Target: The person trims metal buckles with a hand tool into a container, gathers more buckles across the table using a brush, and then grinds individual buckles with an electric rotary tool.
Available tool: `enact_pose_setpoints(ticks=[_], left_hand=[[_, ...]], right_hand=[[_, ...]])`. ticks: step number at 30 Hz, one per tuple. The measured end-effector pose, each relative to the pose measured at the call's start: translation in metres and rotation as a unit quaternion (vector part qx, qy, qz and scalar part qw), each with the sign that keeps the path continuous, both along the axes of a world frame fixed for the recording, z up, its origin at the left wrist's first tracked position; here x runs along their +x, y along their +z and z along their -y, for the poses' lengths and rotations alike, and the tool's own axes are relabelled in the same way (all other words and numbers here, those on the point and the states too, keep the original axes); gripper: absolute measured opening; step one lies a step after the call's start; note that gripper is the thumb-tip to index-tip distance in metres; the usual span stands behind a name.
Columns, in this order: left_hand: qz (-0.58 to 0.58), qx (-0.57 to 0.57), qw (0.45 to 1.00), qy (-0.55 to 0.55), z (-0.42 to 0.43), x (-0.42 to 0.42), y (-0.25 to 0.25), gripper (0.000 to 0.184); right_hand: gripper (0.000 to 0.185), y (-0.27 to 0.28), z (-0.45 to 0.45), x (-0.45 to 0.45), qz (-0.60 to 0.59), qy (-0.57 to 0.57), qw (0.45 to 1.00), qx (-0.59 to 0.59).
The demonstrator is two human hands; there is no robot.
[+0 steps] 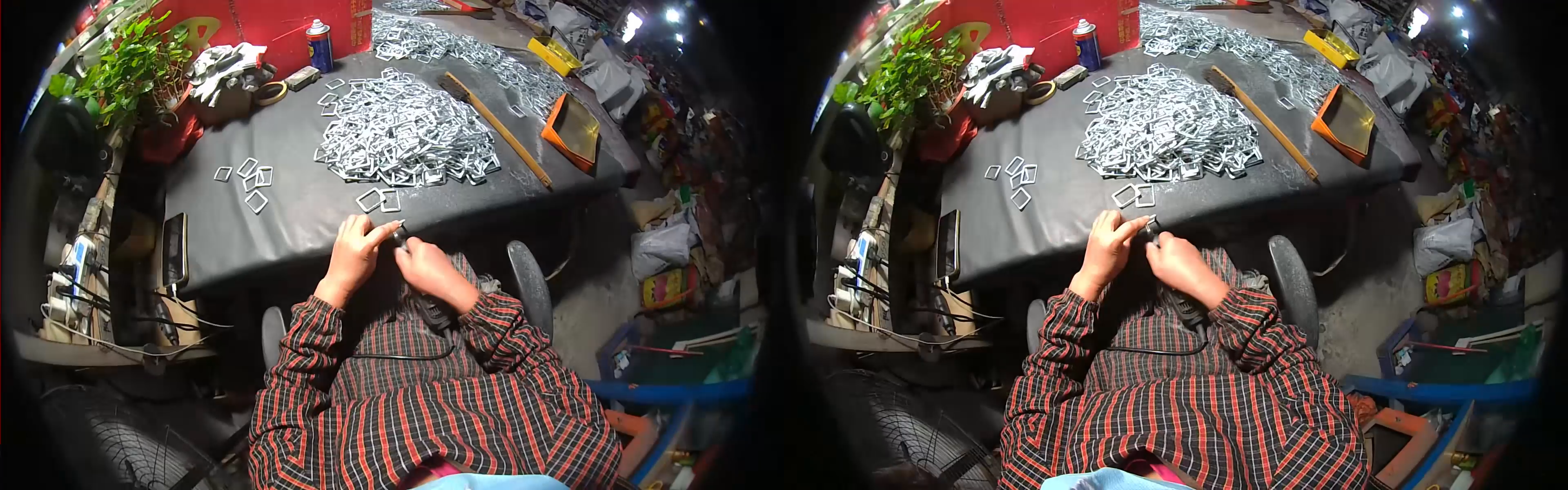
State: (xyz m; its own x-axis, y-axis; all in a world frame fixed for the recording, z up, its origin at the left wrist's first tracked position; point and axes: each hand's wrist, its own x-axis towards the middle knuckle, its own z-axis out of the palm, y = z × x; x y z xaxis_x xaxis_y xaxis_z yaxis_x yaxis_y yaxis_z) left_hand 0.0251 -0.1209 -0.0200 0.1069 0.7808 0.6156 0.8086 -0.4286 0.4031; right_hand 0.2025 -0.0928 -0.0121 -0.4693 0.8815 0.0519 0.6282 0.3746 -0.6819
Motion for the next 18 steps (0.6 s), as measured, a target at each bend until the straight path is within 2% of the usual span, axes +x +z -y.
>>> enact_pose_setpoints(ticks=[6, 7, 8, 9, 12, 13, 15, 16, 18], left_hand=[[0.039, 0.033, 0.997, 0.058, -0.008, -0.017, 0.018, 0.040], [0.004, 0.098, 0.974, 0.203, -0.013, -0.021, 0.034, 0.036], [-0.031, 0.159, 0.925, 0.342, -0.017, -0.024, 0.044, 0.032], [-0.032, 0.157, 0.924, 0.346, -0.020, -0.022, 0.041, 0.032], [-0.086, 0.011, 0.951, 0.296, -0.039, -0.010, 0.024, 0.018], [-0.090, 0.015, 0.948, 0.306, -0.045, -0.012, 0.018, 0.018], [-0.025, -0.058, 0.970, 0.237, -0.051, -0.018, 0.007, 0.016], [-0.027, -0.060, 0.969, 0.240, -0.046, -0.017, 0.011, 0.016], [0.048, -0.016, 0.990, 0.131, -0.031, -0.006, 0.016, 0.022]], right_hand=[[0.039, 0.011, 0.002, 0.033, -0.001, -0.013, 1.000, -0.016], [0.038, 0.013, 0.006, 0.037, -0.011, -0.028, 0.999, -0.024], [0.037, 0.015, 0.010, 0.040, -0.020, -0.042, 0.998, -0.034], [0.037, 0.016, 0.012, 0.041, -0.020, -0.038, 0.998, -0.035], [0.037, 0.024, 0.011, 0.034, -0.016, -0.025, 0.999, -0.031], [0.037, 0.026, 0.010, 0.032, -0.021, -0.016, 0.999, -0.028], [0.037, 0.028, 0.012, 0.035, -0.028, -0.026, 0.998, -0.058], [0.037, 0.027, 0.013, 0.037, -0.028, -0.035, 0.996, -0.076], [0.038, 0.017, 0.012, 0.035, -0.025, -0.026, 0.998, -0.059]])
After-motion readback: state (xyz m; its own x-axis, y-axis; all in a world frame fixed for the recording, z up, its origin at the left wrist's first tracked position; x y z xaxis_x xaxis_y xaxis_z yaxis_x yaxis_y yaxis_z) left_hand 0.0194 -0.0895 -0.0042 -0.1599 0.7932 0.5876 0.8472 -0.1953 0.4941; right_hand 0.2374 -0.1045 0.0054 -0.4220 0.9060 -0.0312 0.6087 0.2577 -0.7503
